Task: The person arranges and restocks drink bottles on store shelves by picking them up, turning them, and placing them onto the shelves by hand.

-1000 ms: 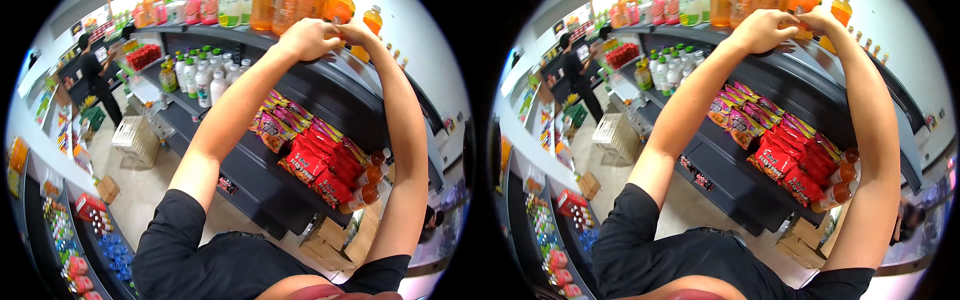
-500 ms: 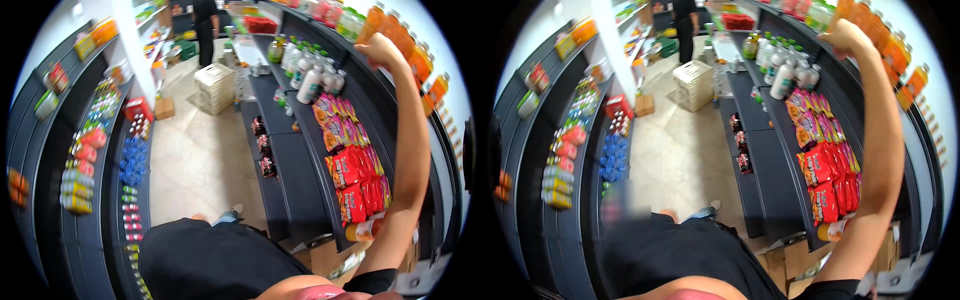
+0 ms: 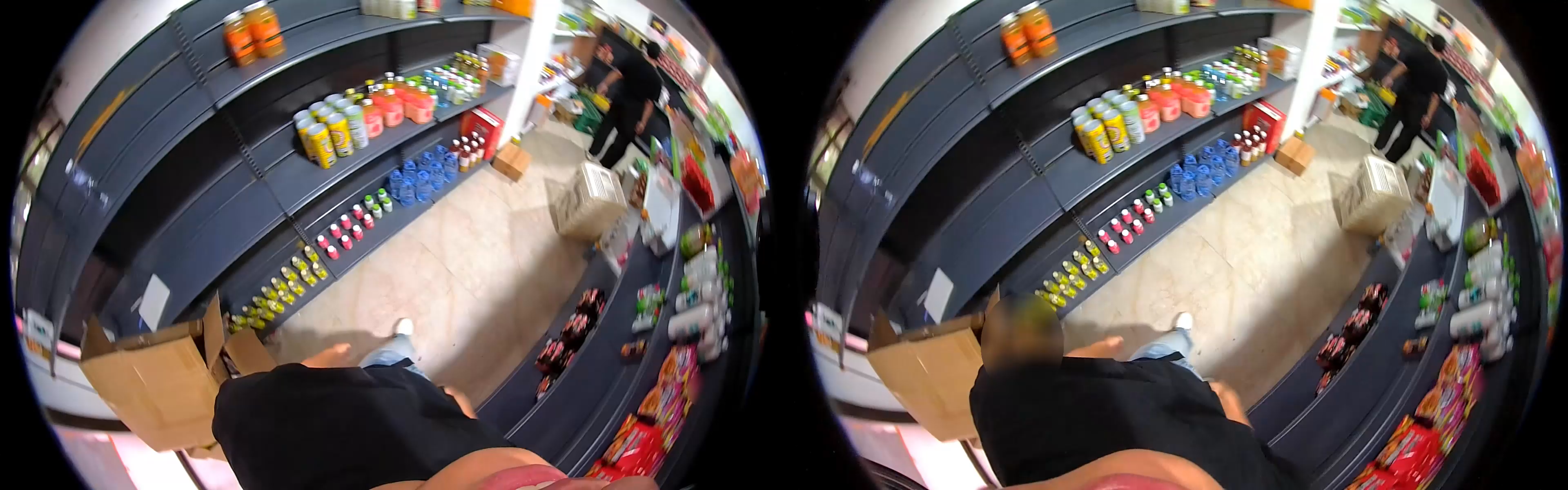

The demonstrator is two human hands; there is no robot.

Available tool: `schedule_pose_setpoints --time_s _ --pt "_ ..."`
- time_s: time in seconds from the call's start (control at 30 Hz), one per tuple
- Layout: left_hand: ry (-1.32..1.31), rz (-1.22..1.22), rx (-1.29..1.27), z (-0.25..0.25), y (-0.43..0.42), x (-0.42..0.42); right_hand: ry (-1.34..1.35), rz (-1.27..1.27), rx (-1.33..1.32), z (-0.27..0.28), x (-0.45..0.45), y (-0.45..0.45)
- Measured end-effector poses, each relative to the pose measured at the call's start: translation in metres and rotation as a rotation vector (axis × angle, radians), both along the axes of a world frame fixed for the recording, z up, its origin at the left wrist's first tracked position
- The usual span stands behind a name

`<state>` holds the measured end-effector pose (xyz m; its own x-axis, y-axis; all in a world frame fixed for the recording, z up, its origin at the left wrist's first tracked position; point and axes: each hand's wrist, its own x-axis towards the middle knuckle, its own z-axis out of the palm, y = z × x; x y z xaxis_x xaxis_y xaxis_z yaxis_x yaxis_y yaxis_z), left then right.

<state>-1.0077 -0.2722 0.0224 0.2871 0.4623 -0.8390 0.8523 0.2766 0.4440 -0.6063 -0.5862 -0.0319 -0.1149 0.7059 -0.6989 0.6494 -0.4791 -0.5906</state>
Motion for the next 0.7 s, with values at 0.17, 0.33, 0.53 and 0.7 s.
schedule_pose_setpoints --time_s 0.17,0.33,0.53,0.7 --pt "-0.023 -0.530 0.039 0.067 -0.005 -0.012 0.501 -1.044 -0.250 0.070 0.021 -0.003" --pt "0.031 -0.247 0.336 0.307 0.043 -0.032 -0.404 0.063 -0.272 0.007 0.139 0.008" --pt "-0.802 0.068 0.495 0.090 0.258 0.067 0.269 -1.457 -0.106 -0.004 0.132 0.179" --pt "-1.095 0.186 0.900 0.378 0.386 0.103 0.182 -0.954 0.879 0.150 0.034 0.517"
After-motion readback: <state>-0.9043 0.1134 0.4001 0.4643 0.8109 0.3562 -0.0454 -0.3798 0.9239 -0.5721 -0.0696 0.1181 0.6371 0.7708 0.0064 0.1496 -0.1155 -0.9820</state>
